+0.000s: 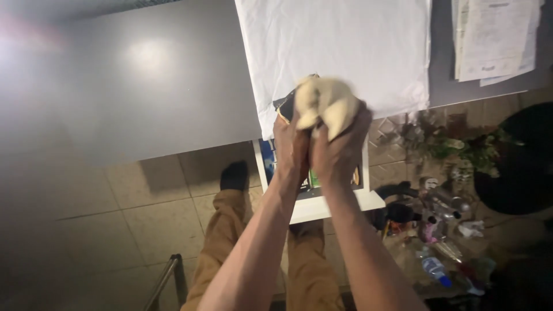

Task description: Clean books and a wallet using a cloth.

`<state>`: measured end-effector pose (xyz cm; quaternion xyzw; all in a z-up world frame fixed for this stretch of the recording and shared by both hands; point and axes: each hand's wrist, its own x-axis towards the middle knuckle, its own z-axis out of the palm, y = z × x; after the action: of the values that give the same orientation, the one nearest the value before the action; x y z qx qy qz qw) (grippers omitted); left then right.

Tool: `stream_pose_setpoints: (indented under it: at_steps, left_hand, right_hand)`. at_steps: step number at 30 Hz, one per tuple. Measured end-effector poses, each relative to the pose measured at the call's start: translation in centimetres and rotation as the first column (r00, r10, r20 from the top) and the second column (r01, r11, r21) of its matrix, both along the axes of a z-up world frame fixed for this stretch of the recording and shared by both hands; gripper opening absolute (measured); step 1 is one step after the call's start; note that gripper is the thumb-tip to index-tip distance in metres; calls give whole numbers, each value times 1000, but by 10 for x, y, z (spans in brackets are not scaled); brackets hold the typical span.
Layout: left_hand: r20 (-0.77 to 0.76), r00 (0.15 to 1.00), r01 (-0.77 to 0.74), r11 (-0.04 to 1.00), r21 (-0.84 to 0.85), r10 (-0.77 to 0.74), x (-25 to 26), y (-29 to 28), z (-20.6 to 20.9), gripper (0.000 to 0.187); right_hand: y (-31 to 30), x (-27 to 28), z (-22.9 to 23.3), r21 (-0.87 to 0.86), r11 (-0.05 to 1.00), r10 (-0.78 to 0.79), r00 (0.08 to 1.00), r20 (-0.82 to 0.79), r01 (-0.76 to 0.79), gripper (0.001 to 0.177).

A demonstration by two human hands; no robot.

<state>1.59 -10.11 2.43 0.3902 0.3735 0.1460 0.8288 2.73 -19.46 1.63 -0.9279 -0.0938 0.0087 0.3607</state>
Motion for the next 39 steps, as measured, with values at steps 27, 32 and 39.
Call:
stream_pose_setpoints:
  at_steps: [27, 32, 39]
  left_hand:
    - [-75, 950, 254, 614, 747, -302, 4, -16, 12, 52]
    - [-44, 934, 203, 426, 882, -355, 10, 3, -40, 54]
    - [-46, 918, 215, 395, 893, -395, 12, -4, -67, 24]
  right_hand:
    - [-21, 92, 58, 344, 894, -129, 899, -418, 288, 54]
    - [-20, 81, -8, -29, 996, 93, 985, 147, -90, 63]
    - [-42, 85, -112, -75, 981, 183, 725, 664, -179, 63]
